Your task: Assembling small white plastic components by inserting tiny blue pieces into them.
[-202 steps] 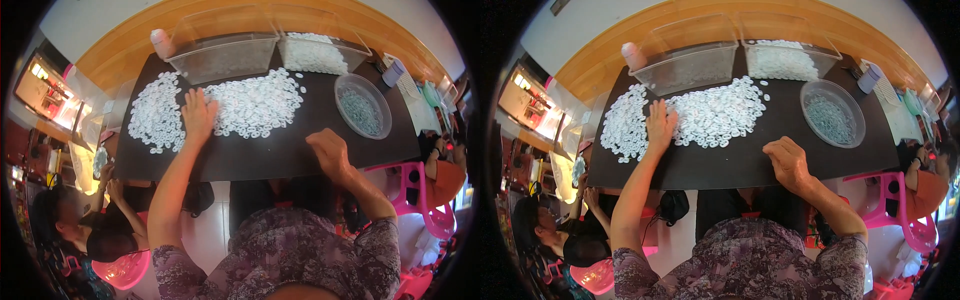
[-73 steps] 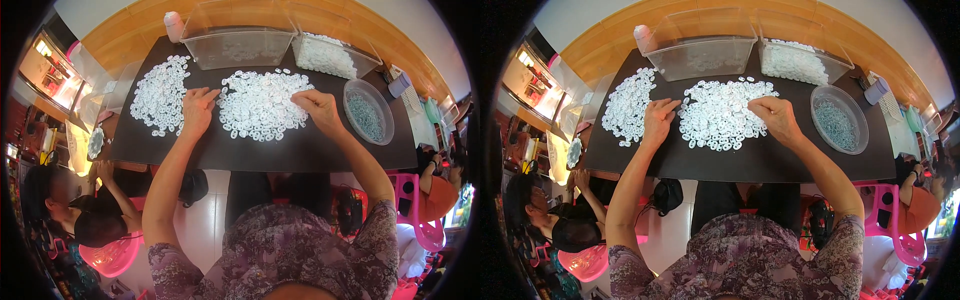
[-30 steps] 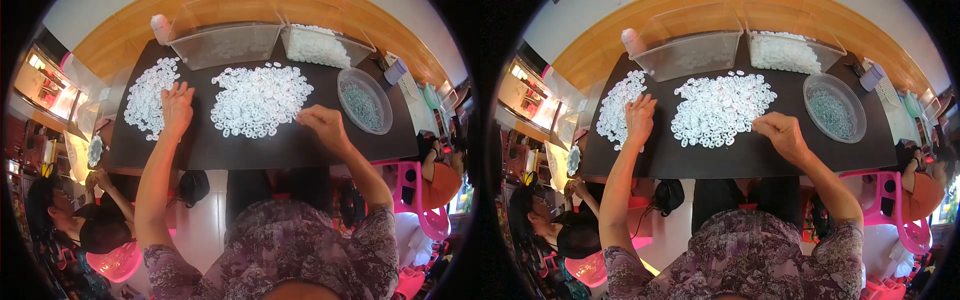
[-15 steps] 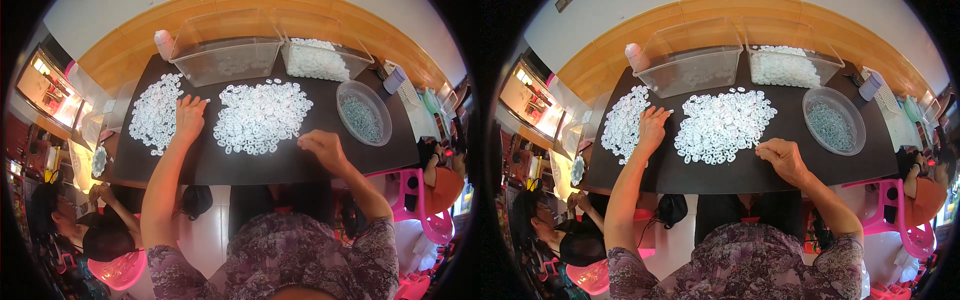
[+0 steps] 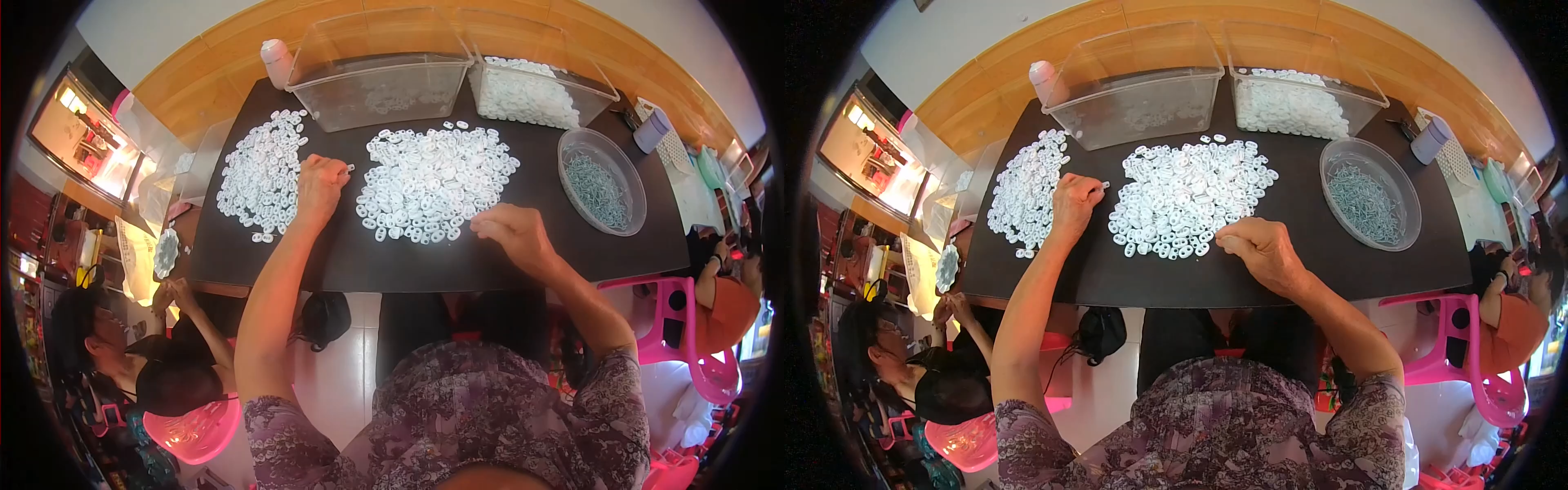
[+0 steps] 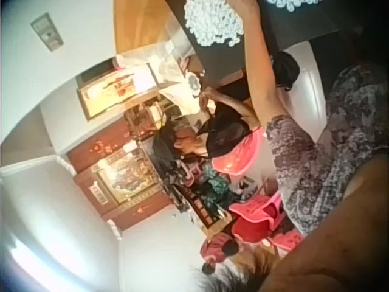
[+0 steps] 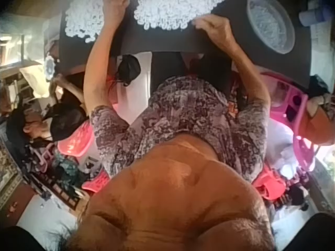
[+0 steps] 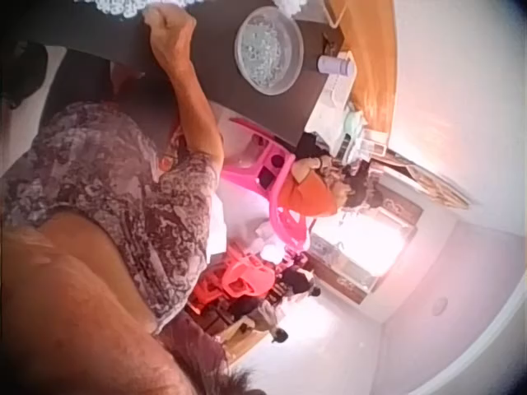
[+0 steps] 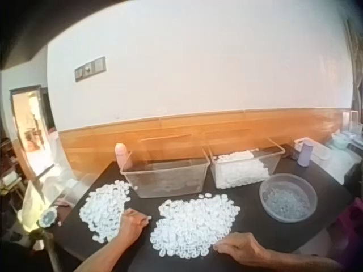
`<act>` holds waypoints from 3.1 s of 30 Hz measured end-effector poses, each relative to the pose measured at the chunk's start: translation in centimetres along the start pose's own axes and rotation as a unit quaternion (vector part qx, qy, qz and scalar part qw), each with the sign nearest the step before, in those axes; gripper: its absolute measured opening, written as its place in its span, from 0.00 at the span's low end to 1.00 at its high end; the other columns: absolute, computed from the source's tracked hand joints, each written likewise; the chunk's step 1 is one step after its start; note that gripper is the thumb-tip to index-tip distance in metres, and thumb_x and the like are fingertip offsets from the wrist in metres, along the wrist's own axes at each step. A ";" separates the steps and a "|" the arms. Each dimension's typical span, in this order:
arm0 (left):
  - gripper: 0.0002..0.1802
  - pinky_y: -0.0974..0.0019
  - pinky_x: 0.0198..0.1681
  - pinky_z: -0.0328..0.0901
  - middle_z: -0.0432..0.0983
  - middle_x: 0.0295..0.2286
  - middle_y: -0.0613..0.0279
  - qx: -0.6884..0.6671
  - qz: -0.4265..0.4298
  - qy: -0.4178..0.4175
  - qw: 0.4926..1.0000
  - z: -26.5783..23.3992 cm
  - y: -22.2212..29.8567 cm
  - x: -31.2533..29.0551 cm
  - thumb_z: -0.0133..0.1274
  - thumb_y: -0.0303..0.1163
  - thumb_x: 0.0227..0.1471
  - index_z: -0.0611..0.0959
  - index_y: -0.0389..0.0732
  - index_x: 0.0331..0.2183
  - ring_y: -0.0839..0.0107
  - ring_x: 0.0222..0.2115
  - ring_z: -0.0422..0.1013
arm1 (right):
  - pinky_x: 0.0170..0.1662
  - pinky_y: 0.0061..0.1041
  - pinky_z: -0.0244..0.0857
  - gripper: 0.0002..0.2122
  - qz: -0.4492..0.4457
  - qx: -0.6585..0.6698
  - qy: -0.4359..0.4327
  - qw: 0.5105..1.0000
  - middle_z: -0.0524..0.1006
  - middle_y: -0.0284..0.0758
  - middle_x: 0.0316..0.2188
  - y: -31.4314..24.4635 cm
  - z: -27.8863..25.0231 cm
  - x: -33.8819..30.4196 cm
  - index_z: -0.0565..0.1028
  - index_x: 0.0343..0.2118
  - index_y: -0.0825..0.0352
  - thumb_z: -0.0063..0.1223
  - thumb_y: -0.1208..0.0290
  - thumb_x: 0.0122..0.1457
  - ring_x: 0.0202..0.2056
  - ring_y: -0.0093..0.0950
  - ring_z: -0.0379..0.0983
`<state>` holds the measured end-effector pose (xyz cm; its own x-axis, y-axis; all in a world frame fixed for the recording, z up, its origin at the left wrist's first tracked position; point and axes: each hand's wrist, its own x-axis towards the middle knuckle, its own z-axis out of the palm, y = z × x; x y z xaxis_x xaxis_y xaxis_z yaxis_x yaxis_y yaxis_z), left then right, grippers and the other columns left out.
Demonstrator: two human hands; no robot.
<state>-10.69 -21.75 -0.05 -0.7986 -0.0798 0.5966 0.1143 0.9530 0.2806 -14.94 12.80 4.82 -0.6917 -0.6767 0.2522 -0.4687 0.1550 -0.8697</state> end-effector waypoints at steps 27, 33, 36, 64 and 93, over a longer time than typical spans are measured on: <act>0.07 0.61 0.32 0.62 0.71 0.19 0.61 -0.010 0.001 0.080 0.997 0.6 1.0 -0.6 0.53 0.20 0.32 0.77 0.40 0.21 0.61 0.26 0.66 | 0.32 0.41 0.65 0.05 -0.082 -0.369 -0.082 0.922 0.75 0.46 0.20 0.3 15.0 18.6 0.76 0.19 0.68 0.54 0.72 0.39 0.27 0.44 0.74; 0.04 0.62 0.34 0.59 0.68 0.20 0.62 0.147 0.084 0.083 0.982 0.0 -0.3 -0.6 0.50 0.22 0.33 0.76 0.41 0.19 0.63 0.28 0.64 | 0.32 0.40 0.66 0.03 -0.092 -0.335 -0.041 0.937 0.75 0.44 0.21 0.3 13.4 18.5 0.75 0.18 0.66 0.52 0.73 0.39 0.29 0.44 0.73; 0.02 0.57 0.38 0.56 0.69 0.20 0.61 0.252 0.085 0.033 0.963 -1.4 -0.8 -0.7 0.50 0.22 0.32 0.76 0.39 0.17 0.62 0.31 0.64 | 0.31 0.37 0.65 0.04 -0.101 -0.294 -0.019 0.950 0.75 0.42 0.20 -0.2 11.3 17.3 0.74 0.18 0.66 0.52 0.72 0.40 0.27 0.43 0.73; 0.09 0.76 0.35 0.61 0.71 0.26 0.67 -0.492 -0.252 0.021 0.833 -0.9 21.4 -5.9 0.56 0.22 0.46 0.81 0.33 0.34 0.80 0.29 0.66 | 0.31 0.16 0.63 0.04 0.134 0.289 0.034 0.947 0.75 0.32 0.24 -1.3 3.1 -2.4 0.74 0.28 0.73 0.53 0.78 0.50 0.26 0.18 0.69; 0.11 0.77 0.26 0.66 0.74 0.24 0.63 -0.575 -0.337 -0.020 0.745 -0.7 23.6 -6.1 0.55 0.22 0.48 0.79 0.31 0.36 0.79 0.22 0.69 | 0.30 0.18 0.66 0.05 0.106 0.297 0.046 0.948 0.74 0.34 0.25 -1.6 1.5 -2.9 0.71 0.31 0.73 0.53 0.81 0.51 0.26 0.19 0.71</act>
<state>-2.69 1.05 3.46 -0.9182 -0.3959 0.0125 0.0919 -0.1821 0.9790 -11.37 13.39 4.84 -0.7932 -0.6064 0.0569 0.0591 -0.1697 -0.9837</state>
